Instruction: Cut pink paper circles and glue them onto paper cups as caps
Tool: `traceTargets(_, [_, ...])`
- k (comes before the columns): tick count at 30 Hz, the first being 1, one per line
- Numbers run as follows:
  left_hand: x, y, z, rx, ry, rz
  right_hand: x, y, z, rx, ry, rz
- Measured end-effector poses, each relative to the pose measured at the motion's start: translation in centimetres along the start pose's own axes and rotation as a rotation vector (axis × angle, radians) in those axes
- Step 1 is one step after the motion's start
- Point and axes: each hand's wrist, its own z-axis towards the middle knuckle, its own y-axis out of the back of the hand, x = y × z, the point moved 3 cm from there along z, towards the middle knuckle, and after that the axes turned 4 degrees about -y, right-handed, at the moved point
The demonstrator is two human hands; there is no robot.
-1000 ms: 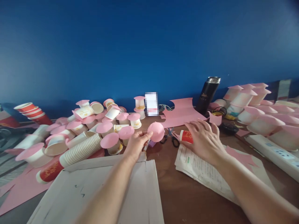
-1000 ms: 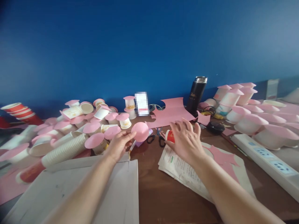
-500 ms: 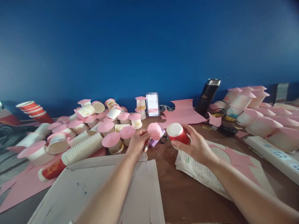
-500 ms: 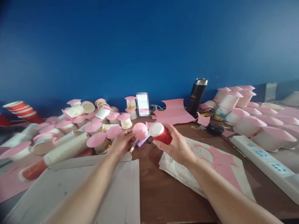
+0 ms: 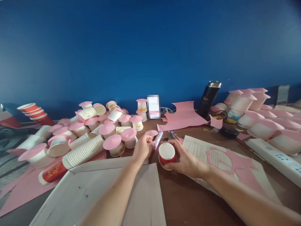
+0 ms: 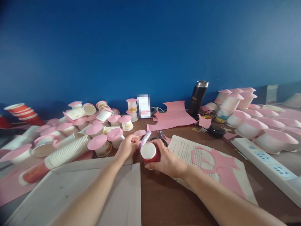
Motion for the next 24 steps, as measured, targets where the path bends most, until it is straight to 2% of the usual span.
traceTargets(2, [-0.3, 0.2, -0.3, -0.032, -0.14, 0.193, 0.0, -0.1, 0.1, 0.012, 0.006, -0.078])
traceTargets(4, [-0.8, 0.2, -0.7, -0.024, -0.219, 0.315, 0.0, -0.2, 0.2, -0.002, 0.018, -0.14])
traceTargets(11, [-1.6, -0.5, -1.4, 0.074, -0.263, 0.657, -0.4, -0.4, 0.6, -0.028, 0.037, -0.169])
traceTargets(15, [-1.6, -0.3, -1.3, 0.069, -0.282, 0.649, -0.8, 0.0, 0.7, -0.003, 0.095, -0.068])
traceTargets(19, [-2.4, 0.9, -1.2, -0.071, -0.33, 0.55, -0.9, 1.0, 0.8, -0.059, 0.147, 0.119])
traceTargets(22, [-4.1, 1.7, -1.7, -0.241, -0.494, 0.436, -1.1, 1.8, 1.0, -0.18, 0.081, 0.227])
traceTargets(24, [-5.3, 2.0, -2.6, -0.319, -0.623, 0.39, -1.2, 2.2, 1.0, -0.208, 0.077, 0.267])
